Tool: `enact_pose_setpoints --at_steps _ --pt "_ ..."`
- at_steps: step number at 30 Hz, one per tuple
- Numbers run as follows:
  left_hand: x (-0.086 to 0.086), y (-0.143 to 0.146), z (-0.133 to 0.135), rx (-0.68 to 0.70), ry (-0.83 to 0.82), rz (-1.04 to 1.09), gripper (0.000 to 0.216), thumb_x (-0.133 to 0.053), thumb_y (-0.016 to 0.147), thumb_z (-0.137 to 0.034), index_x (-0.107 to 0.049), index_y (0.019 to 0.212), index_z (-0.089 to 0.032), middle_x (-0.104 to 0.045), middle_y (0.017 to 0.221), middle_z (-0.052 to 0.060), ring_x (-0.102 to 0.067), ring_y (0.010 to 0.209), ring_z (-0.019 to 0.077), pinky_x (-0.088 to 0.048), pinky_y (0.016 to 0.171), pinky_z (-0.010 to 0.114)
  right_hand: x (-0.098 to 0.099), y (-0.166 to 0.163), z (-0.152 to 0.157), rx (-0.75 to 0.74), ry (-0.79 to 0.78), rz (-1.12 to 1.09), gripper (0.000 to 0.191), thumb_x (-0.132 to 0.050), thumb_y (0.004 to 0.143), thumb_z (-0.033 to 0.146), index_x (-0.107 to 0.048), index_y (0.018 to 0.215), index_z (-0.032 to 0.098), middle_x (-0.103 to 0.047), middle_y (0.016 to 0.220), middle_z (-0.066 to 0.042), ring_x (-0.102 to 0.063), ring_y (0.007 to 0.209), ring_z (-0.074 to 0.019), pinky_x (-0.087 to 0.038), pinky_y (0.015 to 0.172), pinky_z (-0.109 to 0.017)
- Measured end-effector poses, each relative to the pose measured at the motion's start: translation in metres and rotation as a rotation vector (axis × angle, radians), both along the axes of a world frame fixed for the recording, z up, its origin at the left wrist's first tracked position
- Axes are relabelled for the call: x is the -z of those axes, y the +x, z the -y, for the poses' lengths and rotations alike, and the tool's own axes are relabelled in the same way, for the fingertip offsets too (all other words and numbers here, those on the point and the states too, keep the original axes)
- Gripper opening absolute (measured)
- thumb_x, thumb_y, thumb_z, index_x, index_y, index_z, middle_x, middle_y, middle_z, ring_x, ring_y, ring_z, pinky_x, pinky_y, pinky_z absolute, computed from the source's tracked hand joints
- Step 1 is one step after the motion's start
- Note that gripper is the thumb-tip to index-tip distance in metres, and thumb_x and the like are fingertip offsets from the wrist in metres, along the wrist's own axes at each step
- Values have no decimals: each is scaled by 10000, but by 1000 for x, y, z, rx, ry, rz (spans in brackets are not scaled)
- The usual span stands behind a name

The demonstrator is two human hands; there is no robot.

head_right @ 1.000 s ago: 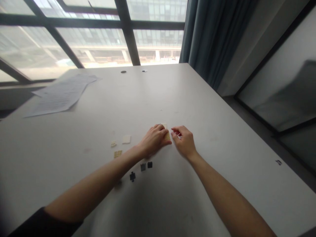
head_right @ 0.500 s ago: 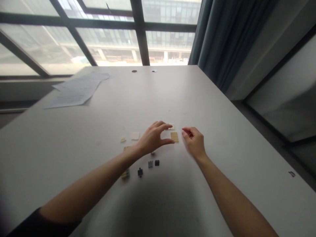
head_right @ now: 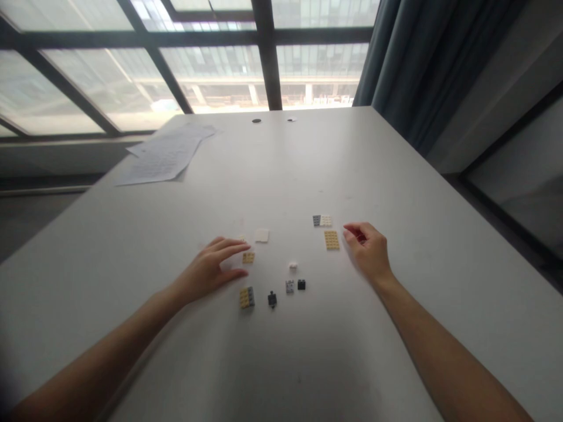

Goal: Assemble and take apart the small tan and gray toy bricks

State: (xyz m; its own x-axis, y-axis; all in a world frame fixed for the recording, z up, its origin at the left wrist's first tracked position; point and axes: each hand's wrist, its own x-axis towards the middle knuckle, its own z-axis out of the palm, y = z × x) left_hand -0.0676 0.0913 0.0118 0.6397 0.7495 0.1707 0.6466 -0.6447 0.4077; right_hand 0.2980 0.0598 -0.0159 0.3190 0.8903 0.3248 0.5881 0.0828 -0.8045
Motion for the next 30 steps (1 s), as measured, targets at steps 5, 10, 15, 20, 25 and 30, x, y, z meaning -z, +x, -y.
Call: enact_pose_setpoints --at_steps 5,10,15,20,25,30 --pt "3 10 -1 -26 -29 32 388 -624 835 -361 -608 1190 -204 -643 1154 83 -557 1071 240 -470 955 402 1 2 0 12 -7 -8 235 -605 803 359 -699 908 171 -698 847 -63 -618 715 -193 -508 687 -336" --pt "4 11 2 -81 -69 82 332 -602 837 -349 -629 1139 -215 -659 1104 76 -600 1030 227 -498 921 386 0 2 0 9 -10 2 241 -605 803 365 -700 906 170 -696 838 -62 -612 704 -192 -510 683 -338" --pt "3 15 2 -84 -77 85 296 -580 848 -314 -634 1116 -201 -670 1053 70 -615 978 207 -507 896 358 0 1 1 6 -17 -9 231 -606 804 353 -698 907 167 -694 840 -60 -615 713 -189 -507 688 -331" --pt "4 16 -1 -65 -70 96 298 -567 855 -326 -638 1120 -209 -663 1076 75 -614 987 206 -507 903 362 0 1 0 -1 -5 -2 237 -602 801 365 -697 893 169 -691 828 -58 -608 704 -189 -508 682 -334" --pt "2 9 -6 22 -111 78 388 -628 813 -347 -614 1176 -213 -637 1173 92 -578 1080 233 -486 946 392 0 1 0 3 -5 -7 234 -601 801 366 -698 886 171 -691 823 -56 -606 699 -189 -507 679 -331" --pt "-7 -3 -9 40 -217 59 380 -588 820 -262 -605 1198 -239 -627 1188 79 -615 980 205 -527 859 349 1 1 0 -6 -12 -10 217 -607 804 349 -700 888 172 -692 824 -53 -611 704 -187 -499 682 -326"
